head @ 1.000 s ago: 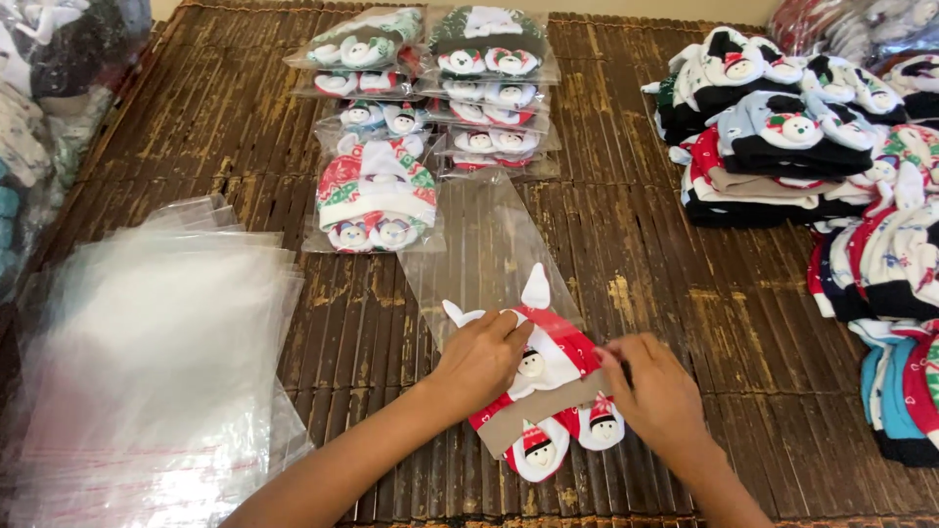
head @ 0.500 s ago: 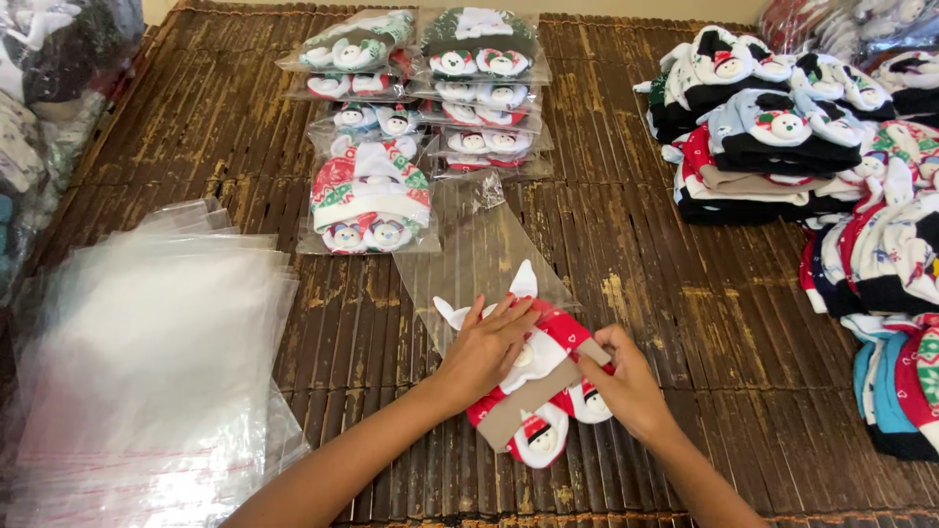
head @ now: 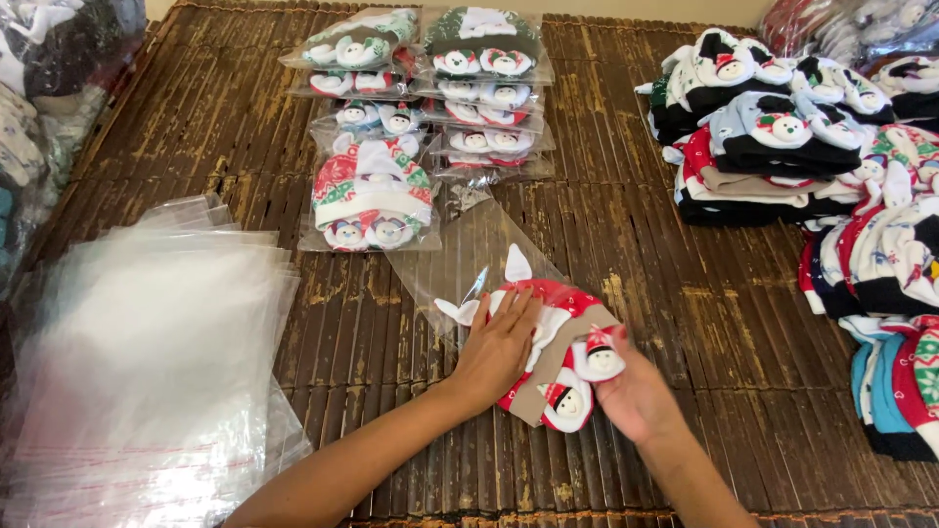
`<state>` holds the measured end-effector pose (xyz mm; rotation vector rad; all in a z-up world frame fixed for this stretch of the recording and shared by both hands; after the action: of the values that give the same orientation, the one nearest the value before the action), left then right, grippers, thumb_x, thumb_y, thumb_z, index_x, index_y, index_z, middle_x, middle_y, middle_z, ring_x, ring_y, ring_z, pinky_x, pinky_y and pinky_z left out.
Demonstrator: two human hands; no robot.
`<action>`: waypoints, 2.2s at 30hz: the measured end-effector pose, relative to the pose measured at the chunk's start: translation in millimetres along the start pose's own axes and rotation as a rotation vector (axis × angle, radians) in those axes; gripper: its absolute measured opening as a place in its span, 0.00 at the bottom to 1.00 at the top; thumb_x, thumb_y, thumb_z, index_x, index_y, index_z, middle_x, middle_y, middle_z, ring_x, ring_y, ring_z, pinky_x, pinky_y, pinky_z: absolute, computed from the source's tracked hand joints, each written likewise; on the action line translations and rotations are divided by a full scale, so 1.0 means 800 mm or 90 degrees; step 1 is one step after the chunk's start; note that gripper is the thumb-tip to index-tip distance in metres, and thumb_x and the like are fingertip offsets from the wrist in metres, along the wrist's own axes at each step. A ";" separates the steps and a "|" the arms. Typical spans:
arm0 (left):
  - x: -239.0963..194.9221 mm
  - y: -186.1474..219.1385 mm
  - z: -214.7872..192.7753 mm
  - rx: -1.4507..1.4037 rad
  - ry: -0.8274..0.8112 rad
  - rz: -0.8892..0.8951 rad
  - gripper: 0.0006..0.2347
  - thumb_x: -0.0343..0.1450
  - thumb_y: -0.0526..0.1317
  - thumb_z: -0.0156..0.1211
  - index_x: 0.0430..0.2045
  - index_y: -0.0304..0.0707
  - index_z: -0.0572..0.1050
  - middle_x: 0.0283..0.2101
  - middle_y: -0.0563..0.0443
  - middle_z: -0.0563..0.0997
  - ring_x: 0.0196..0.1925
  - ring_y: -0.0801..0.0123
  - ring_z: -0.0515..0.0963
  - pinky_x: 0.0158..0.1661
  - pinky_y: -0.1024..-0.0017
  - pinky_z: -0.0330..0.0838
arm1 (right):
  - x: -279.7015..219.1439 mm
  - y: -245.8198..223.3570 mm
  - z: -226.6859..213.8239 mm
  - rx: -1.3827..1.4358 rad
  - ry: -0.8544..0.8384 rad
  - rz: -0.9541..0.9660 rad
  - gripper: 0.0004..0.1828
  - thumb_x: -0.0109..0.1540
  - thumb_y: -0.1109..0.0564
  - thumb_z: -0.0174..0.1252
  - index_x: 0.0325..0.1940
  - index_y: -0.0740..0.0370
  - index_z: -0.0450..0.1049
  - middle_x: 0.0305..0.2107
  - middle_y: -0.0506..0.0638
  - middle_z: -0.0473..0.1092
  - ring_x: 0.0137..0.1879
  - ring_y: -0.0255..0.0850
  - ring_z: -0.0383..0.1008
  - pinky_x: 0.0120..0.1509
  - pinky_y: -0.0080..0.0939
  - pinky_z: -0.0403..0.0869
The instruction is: Packaging small textile items like socks and hats into plastic bags and stacking them
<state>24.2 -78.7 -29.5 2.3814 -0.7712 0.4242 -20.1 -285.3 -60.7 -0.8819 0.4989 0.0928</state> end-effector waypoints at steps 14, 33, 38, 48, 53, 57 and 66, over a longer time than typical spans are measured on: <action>0.008 0.009 -0.005 -0.059 -0.078 -0.098 0.25 0.75 0.33 0.44 0.72 0.40 0.54 0.75 0.40 0.56 0.78 0.45 0.47 0.67 0.34 0.34 | -0.016 0.004 0.068 -0.334 0.108 -0.181 0.32 0.50 0.70 0.70 0.59 0.69 0.73 0.44 0.58 0.76 0.48 0.47 0.76 0.56 0.54 0.75; 0.025 0.072 -0.020 -0.135 -0.166 -0.099 0.28 0.73 0.34 0.45 0.71 0.28 0.49 0.76 0.30 0.44 0.78 0.41 0.36 0.68 0.37 0.26 | 0.006 0.023 0.026 -0.109 0.009 0.052 0.33 0.58 0.74 0.48 0.69 0.64 0.61 0.47 0.66 0.69 0.47 0.53 0.72 0.52 0.53 0.75; 0.025 0.081 -0.012 -0.145 -0.182 -0.097 0.27 0.73 0.33 0.44 0.70 0.28 0.51 0.76 0.31 0.47 0.77 0.39 0.37 0.68 0.38 0.24 | 0.014 0.036 0.023 -0.056 0.037 0.041 0.21 0.63 0.72 0.47 0.61 0.69 0.68 0.49 0.65 0.71 0.51 0.52 0.73 0.56 0.46 0.73; 0.025 0.113 -0.049 -0.120 -0.350 -0.070 0.26 0.73 0.37 0.45 0.70 0.33 0.55 0.76 0.39 0.49 0.77 0.39 0.40 0.65 0.27 0.30 | 0.024 0.051 0.050 -0.033 0.026 0.032 0.23 0.64 0.73 0.45 0.63 0.71 0.65 0.52 0.66 0.68 0.56 0.52 0.70 0.65 0.47 0.71; 0.019 0.113 -0.057 -0.082 -0.436 -0.059 0.30 0.70 0.36 0.55 0.71 0.42 0.55 0.77 0.43 0.47 0.77 0.42 0.39 0.68 0.32 0.26 | 0.033 0.079 0.039 -0.023 -0.003 0.029 0.23 0.63 0.73 0.45 0.63 0.73 0.65 0.52 0.67 0.68 0.58 0.52 0.69 0.66 0.48 0.70; 0.016 0.100 -0.057 -0.065 -0.378 -0.004 0.30 0.67 0.36 0.59 0.68 0.41 0.61 0.75 0.41 0.54 0.76 0.39 0.46 0.66 0.30 0.31 | 0.034 0.097 0.035 -0.022 -0.032 0.029 0.23 0.63 0.73 0.45 0.63 0.74 0.65 0.53 0.68 0.68 0.58 0.53 0.69 0.67 0.50 0.70; 0.009 0.090 -0.055 -0.058 -0.328 0.016 0.29 0.67 0.37 0.57 0.68 0.42 0.60 0.75 0.44 0.55 0.76 0.40 0.47 0.67 0.30 0.29 | -0.015 0.079 0.042 -0.008 -0.097 0.027 0.23 0.62 0.73 0.46 0.63 0.77 0.65 0.53 0.69 0.68 0.60 0.54 0.69 0.69 0.52 0.69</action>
<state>-19.4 -101.3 39.6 2.4186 -1.0181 -0.2260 -35.1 -218.0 -82.8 -0.8687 0.3755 0.2008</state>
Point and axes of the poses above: each hand's wrist, its own x-axis towards the middle knuckle, its own z-axis out of the palm, y = z × x, the point moved 5 cm from there along x, towards the middle knuckle
